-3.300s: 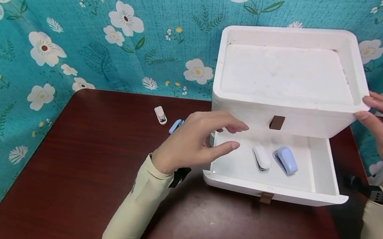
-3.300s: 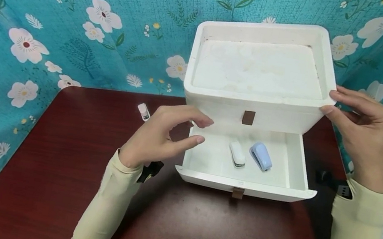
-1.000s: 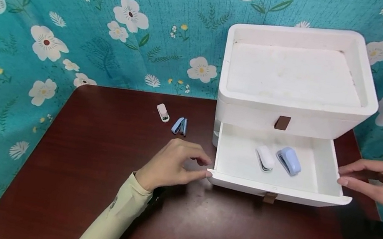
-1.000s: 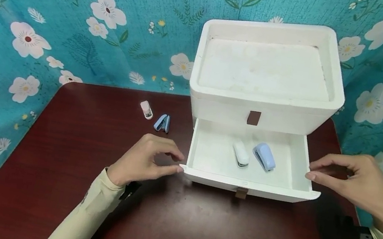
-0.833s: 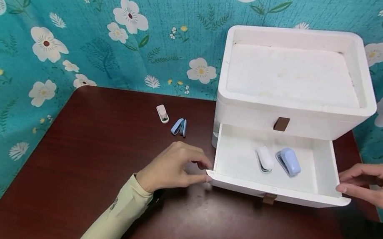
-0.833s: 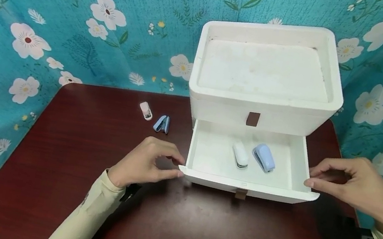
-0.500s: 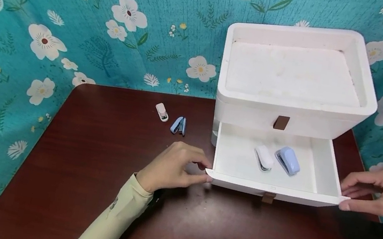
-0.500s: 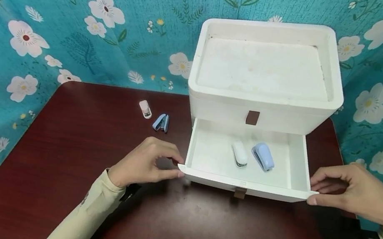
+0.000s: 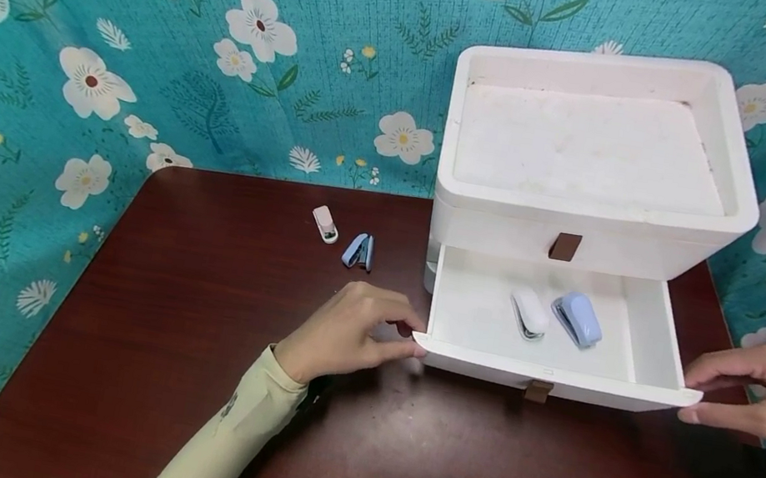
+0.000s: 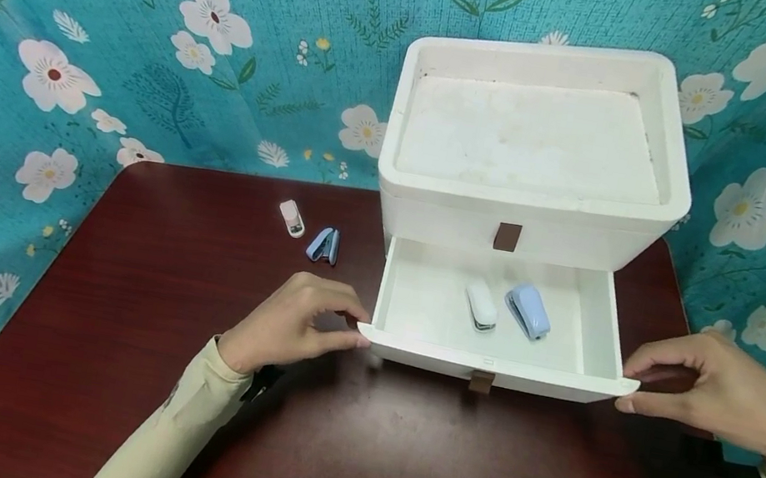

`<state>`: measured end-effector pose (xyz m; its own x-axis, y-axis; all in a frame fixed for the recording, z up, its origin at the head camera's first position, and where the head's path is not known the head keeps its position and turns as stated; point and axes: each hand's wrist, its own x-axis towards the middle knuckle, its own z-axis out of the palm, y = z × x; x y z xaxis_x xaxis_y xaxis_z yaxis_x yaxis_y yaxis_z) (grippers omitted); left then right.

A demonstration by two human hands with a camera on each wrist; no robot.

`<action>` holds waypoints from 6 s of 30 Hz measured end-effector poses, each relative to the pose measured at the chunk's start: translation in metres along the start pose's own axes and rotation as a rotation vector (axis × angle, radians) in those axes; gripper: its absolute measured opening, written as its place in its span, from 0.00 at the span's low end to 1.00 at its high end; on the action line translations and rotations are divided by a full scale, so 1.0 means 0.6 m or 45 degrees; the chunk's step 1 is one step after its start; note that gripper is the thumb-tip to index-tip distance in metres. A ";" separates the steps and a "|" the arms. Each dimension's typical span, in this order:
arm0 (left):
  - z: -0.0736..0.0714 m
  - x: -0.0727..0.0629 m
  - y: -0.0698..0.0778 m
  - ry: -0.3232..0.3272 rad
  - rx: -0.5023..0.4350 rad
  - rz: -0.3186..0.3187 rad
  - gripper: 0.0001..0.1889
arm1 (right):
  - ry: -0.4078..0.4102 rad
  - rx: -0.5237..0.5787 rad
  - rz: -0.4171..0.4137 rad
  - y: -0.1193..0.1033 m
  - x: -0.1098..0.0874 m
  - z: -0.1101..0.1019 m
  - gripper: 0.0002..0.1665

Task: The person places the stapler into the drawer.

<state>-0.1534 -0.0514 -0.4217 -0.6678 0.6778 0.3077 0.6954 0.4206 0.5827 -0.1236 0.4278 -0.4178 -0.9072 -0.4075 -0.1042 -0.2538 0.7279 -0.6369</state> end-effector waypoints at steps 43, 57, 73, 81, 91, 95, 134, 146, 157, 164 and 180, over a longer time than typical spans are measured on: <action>0.025 0.102 -0.066 0.640 0.042 -0.376 0.12 | 0.925 0.030 0.157 0.003 0.101 0.028 0.20; 0.024 0.108 -0.070 0.648 0.059 -0.414 0.13 | 0.925 0.044 0.166 0.006 0.109 0.027 0.19; 0.029 0.096 -0.077 0.640 0.034 -0.404 0.10 | 1.027 0.111 0.039 -0.013 0.099 0.021 0.15; 0.034 0.082 -0.090 0.536 0.034 -0.462 0.11 | 1.131 0.163 0.039 -0.031 0.091 0.006 0.15; 0.050 0.061 -0.090 0.442 0.005 -0.513 0.13 | 1.317 0.269 0.167 -0.053 0.097 -0.009 0.13; 0.057 0.052 -0.086 0.416 0.008 -0.515 0.13 | 1.398 0.275 0.181 -0.060 0.106 -0.012 0.16; 0.133 0.079 -0.031 0.211 0.030 -0.414 0.15 | 1.396 0.349 0.117 -0.112 0.145 -0.029 0.19; 0.155 0.117 -0.021 0.126 0.154 -0.398 0.14 | 1.401 0.472 -0.074 -0.088 0.143 -0.027 0.17; 0.185 0.149 -0.013 0.036 0.234 -0.384 0.10 | 1.413 0.520 -0.122 -0.090 0.140 -0.023 0.17; 0.196 0.155 -0.012 -0.009 0.226 -0.411 0.13 | 1.411 0.521 -0.152 -0.096 0.143 -0.020 0.17; 0.201 0.160 -0.009 -0.015 0.134 -0.410 0.13 | 1.417 0.508 -0.155 -0.097 0.142 -0.024 0.17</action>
<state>-0.1891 0.0840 -0.4858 -0.8550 0.5065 0.1112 0.4731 0.6739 0.5675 -0.1910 0.3586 -0.3788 -0.7272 0.3846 0.5685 -0.4147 0.4138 -0.8104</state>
